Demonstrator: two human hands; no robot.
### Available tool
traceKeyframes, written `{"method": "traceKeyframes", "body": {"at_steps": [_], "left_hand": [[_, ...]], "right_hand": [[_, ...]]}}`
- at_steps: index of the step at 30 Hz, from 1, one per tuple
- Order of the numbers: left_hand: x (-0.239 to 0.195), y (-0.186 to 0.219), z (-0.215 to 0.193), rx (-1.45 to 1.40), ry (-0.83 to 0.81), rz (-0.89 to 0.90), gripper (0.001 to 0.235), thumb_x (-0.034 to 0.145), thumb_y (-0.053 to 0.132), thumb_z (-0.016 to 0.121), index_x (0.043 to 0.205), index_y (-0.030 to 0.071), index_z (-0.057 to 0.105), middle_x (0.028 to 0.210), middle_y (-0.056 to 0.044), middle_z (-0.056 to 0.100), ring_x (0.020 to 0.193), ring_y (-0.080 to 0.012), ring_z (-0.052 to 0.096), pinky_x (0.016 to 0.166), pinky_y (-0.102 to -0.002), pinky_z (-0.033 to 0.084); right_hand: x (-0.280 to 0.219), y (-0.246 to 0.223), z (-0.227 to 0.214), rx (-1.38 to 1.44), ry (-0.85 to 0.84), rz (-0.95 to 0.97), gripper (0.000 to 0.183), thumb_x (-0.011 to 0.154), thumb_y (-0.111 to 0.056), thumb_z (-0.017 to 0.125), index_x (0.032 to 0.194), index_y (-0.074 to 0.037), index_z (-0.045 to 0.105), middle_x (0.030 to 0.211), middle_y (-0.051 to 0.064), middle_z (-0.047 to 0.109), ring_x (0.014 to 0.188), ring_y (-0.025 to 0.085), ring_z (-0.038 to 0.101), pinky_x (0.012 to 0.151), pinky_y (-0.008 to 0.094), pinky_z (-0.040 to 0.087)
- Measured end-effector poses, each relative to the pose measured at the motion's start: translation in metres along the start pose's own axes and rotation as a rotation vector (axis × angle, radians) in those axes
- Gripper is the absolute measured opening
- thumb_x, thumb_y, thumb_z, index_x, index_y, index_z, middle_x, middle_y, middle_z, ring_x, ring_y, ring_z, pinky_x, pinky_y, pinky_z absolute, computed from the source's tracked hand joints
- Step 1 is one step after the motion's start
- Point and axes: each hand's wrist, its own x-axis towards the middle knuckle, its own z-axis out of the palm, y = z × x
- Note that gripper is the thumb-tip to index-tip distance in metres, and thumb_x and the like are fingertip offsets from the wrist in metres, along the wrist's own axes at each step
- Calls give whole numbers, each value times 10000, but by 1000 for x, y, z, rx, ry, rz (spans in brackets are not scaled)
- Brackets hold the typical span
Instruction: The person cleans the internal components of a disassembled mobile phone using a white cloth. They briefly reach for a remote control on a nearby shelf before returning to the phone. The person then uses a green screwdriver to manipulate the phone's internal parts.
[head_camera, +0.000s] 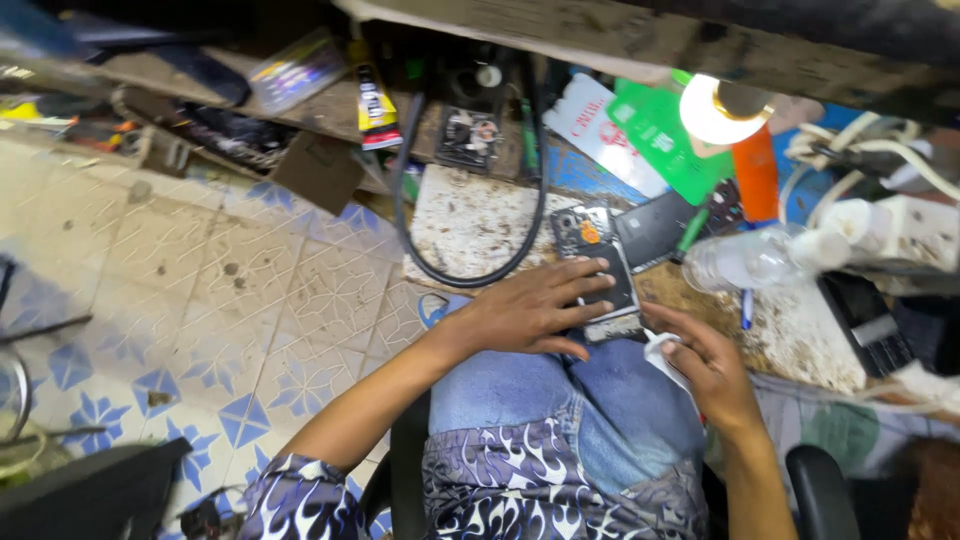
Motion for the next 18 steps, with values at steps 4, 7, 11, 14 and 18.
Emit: {"method": "traceKeyframes", "body": {"at_steps": [4,7,11,14,18], "left_hand": [[-5,4,-8,39,-53,15,652,1033,483,640,1499,80,428,1507,-193,494,1480,-401,460,1225,-527,475],[-15,-4,-15,73,80,11,601,1062,397,669,1501,87,402,1488,-172,496,1457,-377,482,1222,-505,511],[-39,-11,-64,106,407,10,250,946,96,775,1141,-18,668,1197,-197,666,1161,-356,661,1125,-497,546],[-86,-17,-114,219,672,-167,151,907,45,762,935,-35,637,897,-161,676,873,-320,692,878,-443,621],[-169,-44,-191,382,937,-550,241,1080,235,510,932,69,602,863,-96,677,783,-224,688,756,-341,573]], "right_hand": [[-3,-10,3,30,80,123,487,863,-121,571,1330,-43,686,1324,129,728,1251,226,669,1017,337,488],[-4,1,2,-17,122,111,464,876,-105,568,1314,-28,700,1289,131,732,1164,211,662,947,309,471],[-6,19,-2,-107,152,59,415,902,-32,560,1289,13,704,1294,142,718,1208,224,636,1027,341,453],[-1,-6,-3,-128,131,421,451,975,-135,574,1392,-16,700,1212,210,733,953,319,628,779,399,420],[64,137,-97,-229,-111,537,557,912,-134,609,1469,-138,630,1560,82,599,1433,207,538,1119,446,410]]}}
